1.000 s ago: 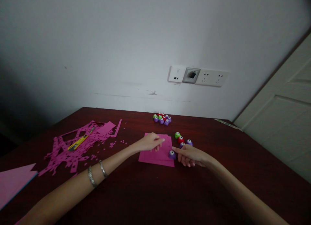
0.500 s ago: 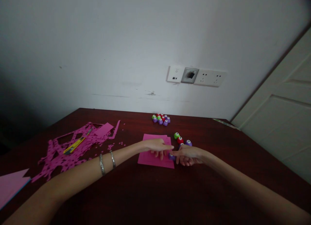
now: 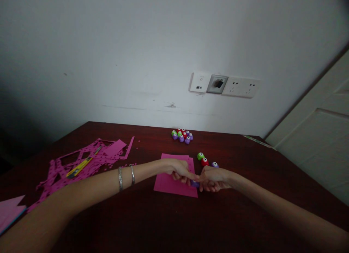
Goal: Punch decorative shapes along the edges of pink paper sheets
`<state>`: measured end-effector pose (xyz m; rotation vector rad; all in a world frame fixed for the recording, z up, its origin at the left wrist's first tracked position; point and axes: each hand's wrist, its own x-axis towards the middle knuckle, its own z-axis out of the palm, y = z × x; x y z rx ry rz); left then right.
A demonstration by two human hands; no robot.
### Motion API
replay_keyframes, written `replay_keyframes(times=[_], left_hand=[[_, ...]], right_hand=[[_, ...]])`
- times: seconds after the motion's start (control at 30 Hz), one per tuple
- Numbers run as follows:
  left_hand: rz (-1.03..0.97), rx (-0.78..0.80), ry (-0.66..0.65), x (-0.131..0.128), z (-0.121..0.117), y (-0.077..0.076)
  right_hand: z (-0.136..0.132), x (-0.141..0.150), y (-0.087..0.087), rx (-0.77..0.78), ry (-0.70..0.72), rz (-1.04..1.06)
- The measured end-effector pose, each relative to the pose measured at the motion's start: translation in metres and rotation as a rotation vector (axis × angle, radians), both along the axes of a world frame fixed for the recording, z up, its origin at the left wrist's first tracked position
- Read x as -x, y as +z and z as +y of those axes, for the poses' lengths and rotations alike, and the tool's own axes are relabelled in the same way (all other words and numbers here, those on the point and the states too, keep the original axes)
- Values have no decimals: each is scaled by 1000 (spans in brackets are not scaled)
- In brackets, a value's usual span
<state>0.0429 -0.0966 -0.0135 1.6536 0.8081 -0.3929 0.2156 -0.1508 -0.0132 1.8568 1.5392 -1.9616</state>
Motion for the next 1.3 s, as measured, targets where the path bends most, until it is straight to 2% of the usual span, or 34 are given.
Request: replay_keyframes(times=[0.17, 0.37, 0.6, 0.9, 1.1, 1.2, 1.3], left_hand=[[-32, 71, 4, 0, 4, -9], [-27, 66, 46, 0, -1, -4], [-81, 166, -67, 1, 4, -6], [-71, 191, -100, -1, 5, -7], [-26, 85, -109, -2, -1, -3], [-11, -15, -45, 0, -12, 4], [5, -181, 35, 3, -25, 12]], right_hand=[[-4, 5, 4, -65, -16, -46], [-4, 5, 2, -85, -10, -42], [-2, 3, -2, -66, 8, -21], [-7, 8, 0, -121, 7, -89], [-10, 10, -1, -160, 15, -132], [-14, 10, 1, -189, 27, -143], [-20, 12, 8, -238, 42, -158]])
